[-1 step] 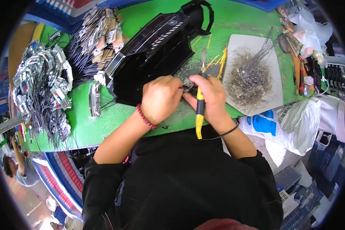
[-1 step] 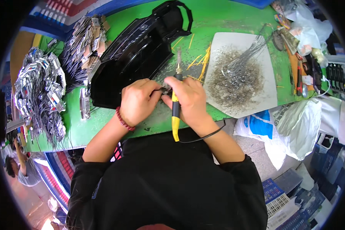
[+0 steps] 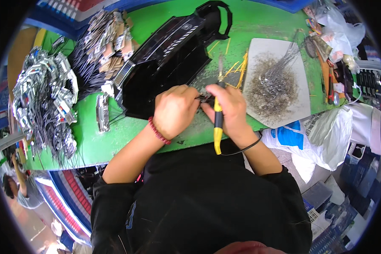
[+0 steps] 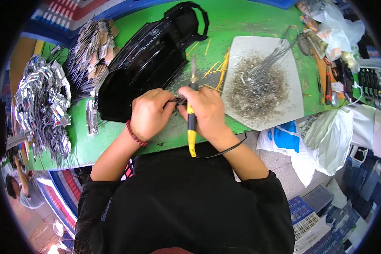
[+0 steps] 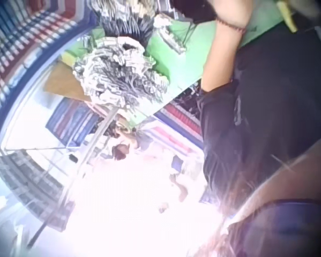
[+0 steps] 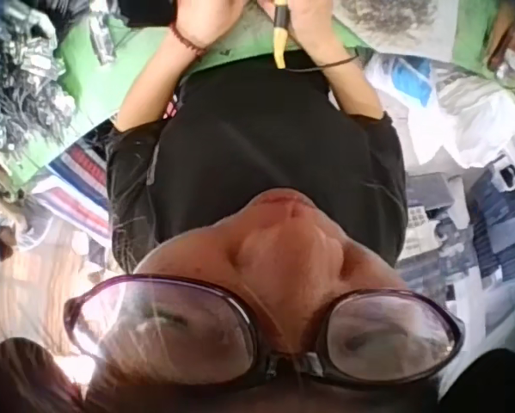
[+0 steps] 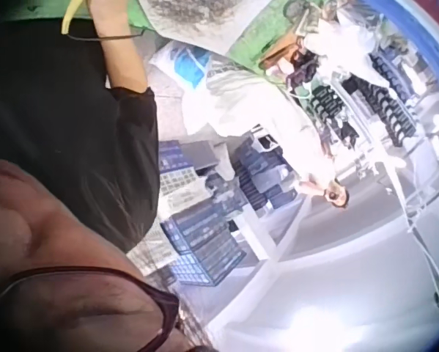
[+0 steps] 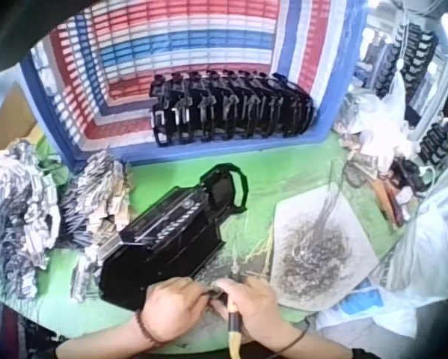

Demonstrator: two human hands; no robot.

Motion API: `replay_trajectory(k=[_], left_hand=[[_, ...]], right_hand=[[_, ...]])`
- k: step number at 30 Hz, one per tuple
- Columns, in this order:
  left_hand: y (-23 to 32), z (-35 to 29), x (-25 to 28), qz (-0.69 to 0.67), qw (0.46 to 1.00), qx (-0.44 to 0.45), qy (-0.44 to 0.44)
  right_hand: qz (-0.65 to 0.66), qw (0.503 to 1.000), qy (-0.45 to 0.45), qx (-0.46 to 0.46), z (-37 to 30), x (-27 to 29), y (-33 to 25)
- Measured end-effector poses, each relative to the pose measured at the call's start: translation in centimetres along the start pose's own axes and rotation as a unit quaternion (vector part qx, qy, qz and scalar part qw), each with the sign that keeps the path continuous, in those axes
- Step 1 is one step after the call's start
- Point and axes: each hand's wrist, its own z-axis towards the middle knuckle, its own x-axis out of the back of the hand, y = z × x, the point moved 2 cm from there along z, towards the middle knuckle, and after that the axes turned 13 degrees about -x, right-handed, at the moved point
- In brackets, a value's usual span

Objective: The person solders wires to toy car parts using a soldering iron, places the assembled pieces into a storage bin, and solders wires onto circuit boards.

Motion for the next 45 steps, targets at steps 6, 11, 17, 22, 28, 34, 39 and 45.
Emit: replay_trajectory(k=[6, 11, 17, 22, 28, 34, 39, 45], left_hand=[[-0.4, 0.1, 0.3, 0.009, 1.0, 0.009, 0.002], [-0.2, 0.5, 0.0, 0.006, 1.0, 0.013, 0.006], [0.3, 0.4, 0.0, 0.015, 0.999, 0.034, -0.023], [0.0, 0.5, -0.4, 0.004, 0.999, 0.034, -0.029], [1.0, 1.0, 1.2, 0.035, 0.999, -0.008, 0.007], [2.0, 0.2, 2.1, 0.036, 0.999, 0.022, -0.032], [2.0, 0.2, 1.7, -0.023, 0.998, 0.043, -0.03], [1.9, 0.0, 0.6, -0.052, 0.998, 0.03, 0.012]], right_hand=[[0.003, 1.0, 0.0, 0.017, 0.7, 0.2, 0.2], [-0.039, 0.998, 0.027, 0.034, 0.5, -0.1, 0.3], [-0.044, 0.996, 0.023, 0.07, -0.1, -0.7, 1.0], [-0.06, 0.996, 0.02, 0.063, -0.1, -0.6, 0.7], [0.024, 0.998, -0.05, -0.003, 1.2, 0.5, 1.3], [-0.005, 0.99, -0.144, 0.007, 2.1, 0.9, 1.8], [0.001, 0.991, -0.136, -0.007, 1.7, 1.0, 1.7], [0.037, 0.992, -0.123, 0.013, 1.8, 1.1, 2.0]])
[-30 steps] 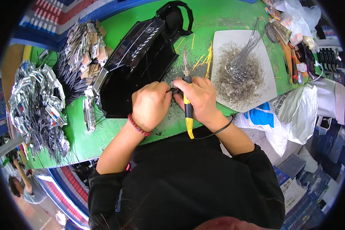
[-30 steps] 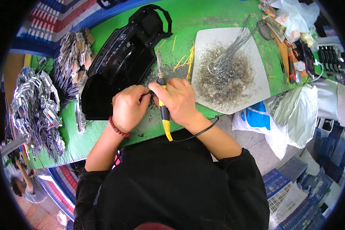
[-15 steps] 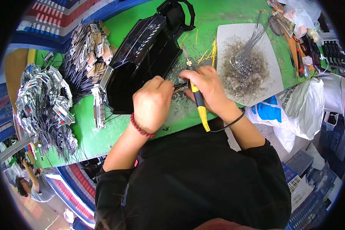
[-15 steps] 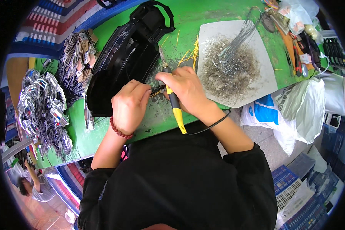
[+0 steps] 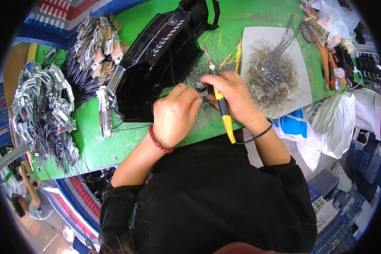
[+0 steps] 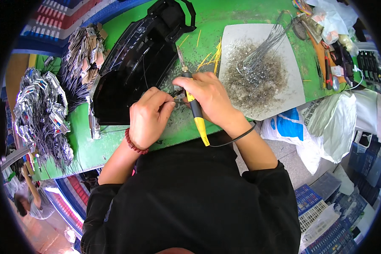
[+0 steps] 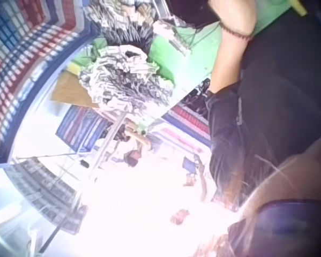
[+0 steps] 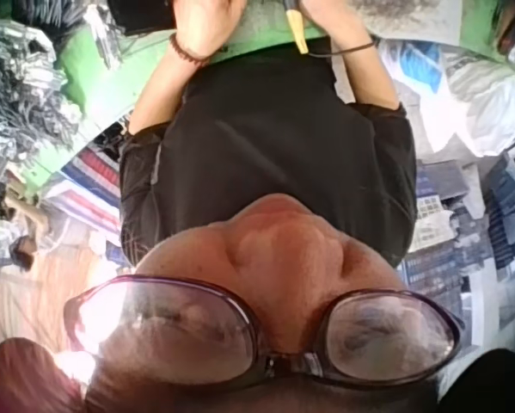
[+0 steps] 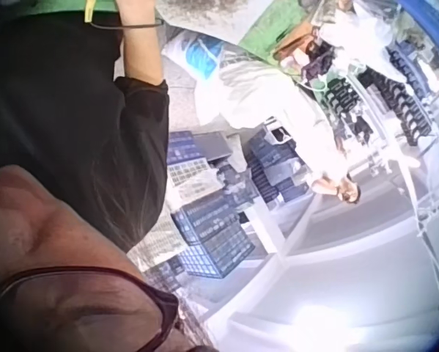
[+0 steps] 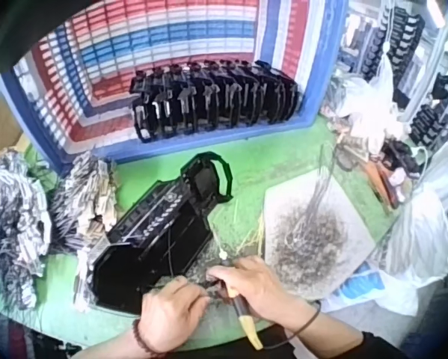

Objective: The person solders wires to toy car parts using a soldering iron, places the assembled pieces into a storage bin, and solders wires onto circuit boards.

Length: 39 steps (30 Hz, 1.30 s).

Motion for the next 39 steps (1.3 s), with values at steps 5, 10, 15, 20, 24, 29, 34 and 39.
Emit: replay_trajectory(k=[5, 10, 15, 20, 24, 29, 34, 39], left_hand=[[-0.3, 0.0, 0.0, -0.029, 0.999, 0.02, 0.011], [-0.2, -0.1, 0.4, -0.043, 0.998, 0.03, 0.016], [0.0, -0.3, 0.4, -0.049, 0.998, 0.028, 0.001], [0.6, 0.0, 0.2, -0.11, 0.994, 0.023, 0.006], [-0.1, 0.4, 0.0, -0.213, 0.975, 0.054, 0.024], [-0.3, 0.1, -0.1, -0.27, 0.959, 0.086, 0.018], [0.0, -0.2, -0.3, -0.279, 0.956, 0.091, 0.026], [-0.1, -0.5, -0.4, -0.306, 0.944, 0.12, 0.014]], right_hand=[[0.016, 1.0, 0.024, 0.011, -0.7, 1.3, 0.4], [0.187, 0.977, 0.03, -0.102, -3.0, 0.6, -0.3], [0.214, 0.968, 0.093, -0.094, -3.7, -0.6, -0.3], [0.227, 0.967, 0.063, -0.101, -3.2, -0.6, -1.4], [0.321, 0.937, 0.044, -0.134, -3.3, -1.1, -1.3], [0.398, 0.907, 0.054, -0.125, -3.3, -1.3, -1.0], [0.4, 0.904, 0.062, -0.14, -3.4, -1.5, -1.3], [0.456, 0.876, 0.068, -0.144, -3.5, -1.8, -1.5]])
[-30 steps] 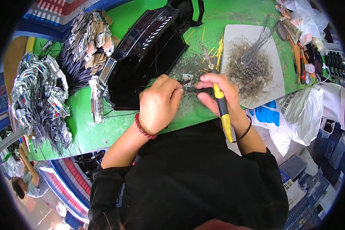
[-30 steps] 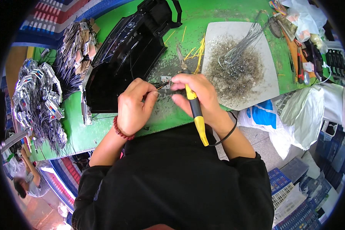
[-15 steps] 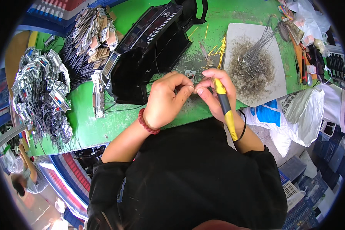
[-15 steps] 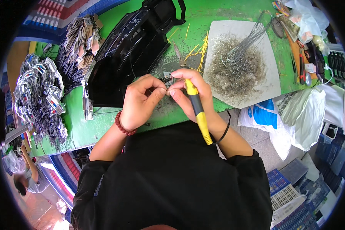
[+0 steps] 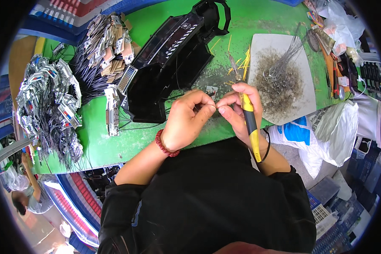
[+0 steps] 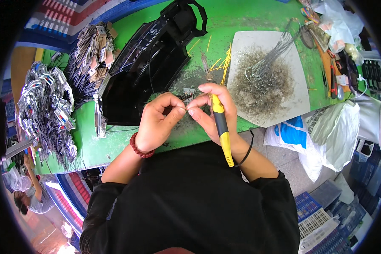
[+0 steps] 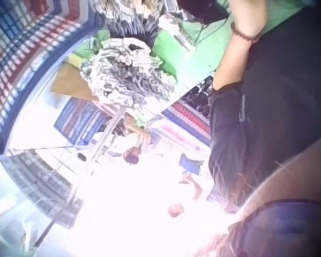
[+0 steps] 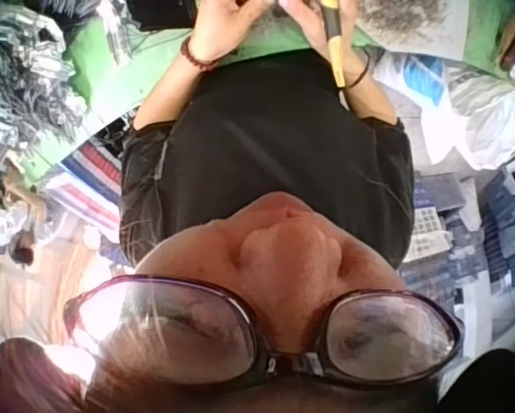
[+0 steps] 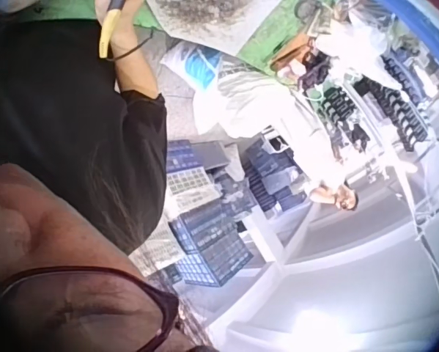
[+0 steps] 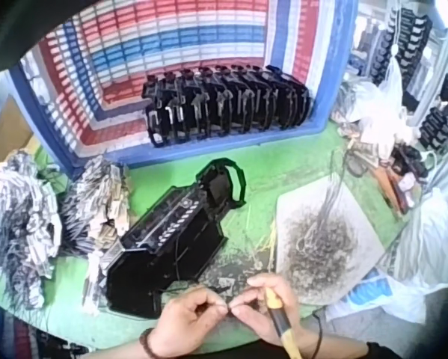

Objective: The person solders wires to toy car parts using a soldering iron, places the assembled pieces into a storage bin, and solders wires onto circuit boards.

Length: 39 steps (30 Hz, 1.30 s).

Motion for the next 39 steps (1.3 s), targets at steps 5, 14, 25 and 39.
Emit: replay_trajectory(k=[5, 14, 25, 39], left_hand=[[-0.5, -0.1, -0.1, -0.115, 0.993, 0.034, 0.004], [0.3, 0.0, 0.2, 0.023, 0.998, -0.053, 0.008], [0.5, 0.2, 0.7, 0.186, 0.979, -0.081, -0.009], [-0.5, -0.1, 0.2, 0.237, 0.963, -0.126, -0.011]], right_hand=[[-0.001, 0.999, -0.016, 0.037, 0.2, 0.3, 0.1], [-0.135, 0.986, -0.024, 0.09, -0.1, 0.5, 0.2], [-0.251, 0.958, 0.102, 0.094, 1.0, 1.4, 0.5], [-0.479, 0.864, -0.055, 0.149, 1.9, 0.2, -0.7]])
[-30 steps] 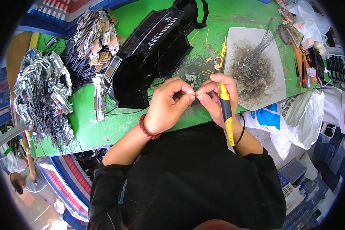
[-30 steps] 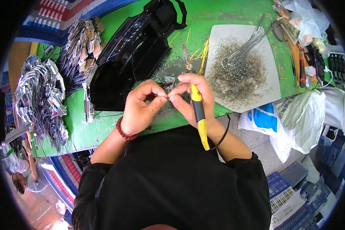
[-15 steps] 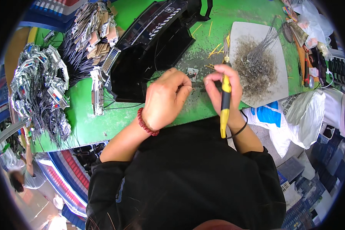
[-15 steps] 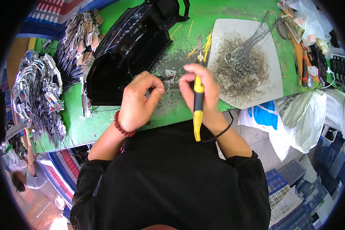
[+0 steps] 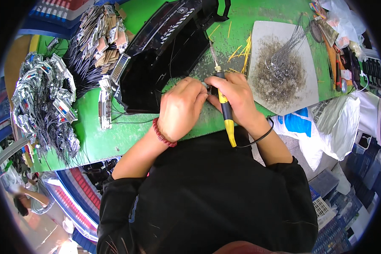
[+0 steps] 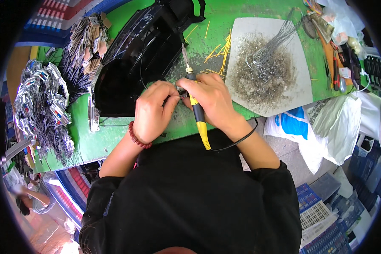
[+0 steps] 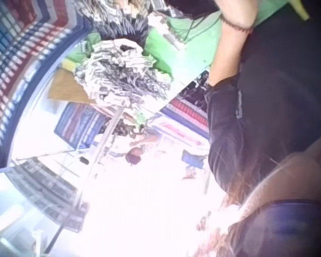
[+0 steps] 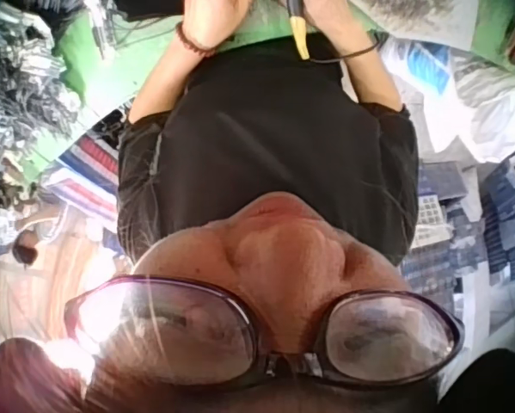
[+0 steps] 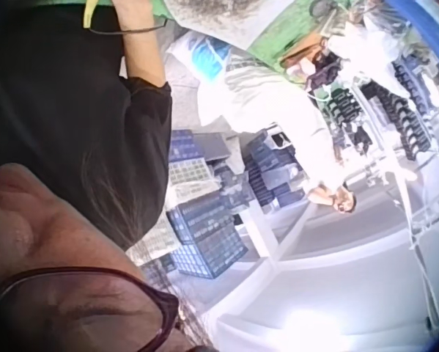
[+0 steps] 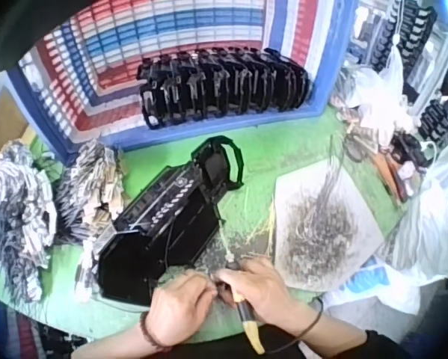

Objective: The person solders wires to toy car parts using a soldering iron, places the assembled pieces into a storage bin, and solders wires onto circuit boards.

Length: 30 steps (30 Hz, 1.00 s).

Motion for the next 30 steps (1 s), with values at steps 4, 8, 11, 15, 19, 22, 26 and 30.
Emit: replay_trajectory(k=[4, 8, 11, 15, 19, 22, 26, 30], left_hand=[[-0.8, -0.4, -1.2, 0.036, 0.999, -0.015, 0.005], [-1.0, -0.4, -1.8, 0.074, 0.995, -0.055, 0.031], [-1.0, -0.5, -1.8, 0.086, 0.994, -0.061, 0.03], [-1.2, -0.8, -2.1, 0.087, 0.994, -0.059, 0.017], [-0.9, -0.7, -2.0, 0.082, 0.995, -0.047, 0.01], [-0.8, -0.2, -2.3, 0.081, 0.995, -0.059, 0.009], [-0.9, -0.2, -2.1, 0.091, 0.993, -0.077, 0.003], [-0.7, -0.8, -1.7, 0.093, 0.993, -0.074, 0.0]], right_hand=[[-0.007, 1.0, 0.013, 0.008, 0.0, 0.0, -0.2], [-0.023, 1.0, 0.01, 0.002, -0.4, -0.1, 0.0], [-0.051, 0.998, 0.012, 0.019, -0.8, -0.1, 0.4], [-0.116, 0.992, 0.028, 0.037, -1.2, 0.8, 0.8], [-0.045, 0.997, 0.056, 0.002, -1.9, 2.6, 2.0], [0.09, 0.991, 0.088, -0.038, -3.3, 3.7, 3.5], [0.253, 0.946, 0.126, -0.157, -5.5, 5.6, 4.5], [0.253, 0.919, 0.24, -0.184, -8.5, 8.7, 7.0]])
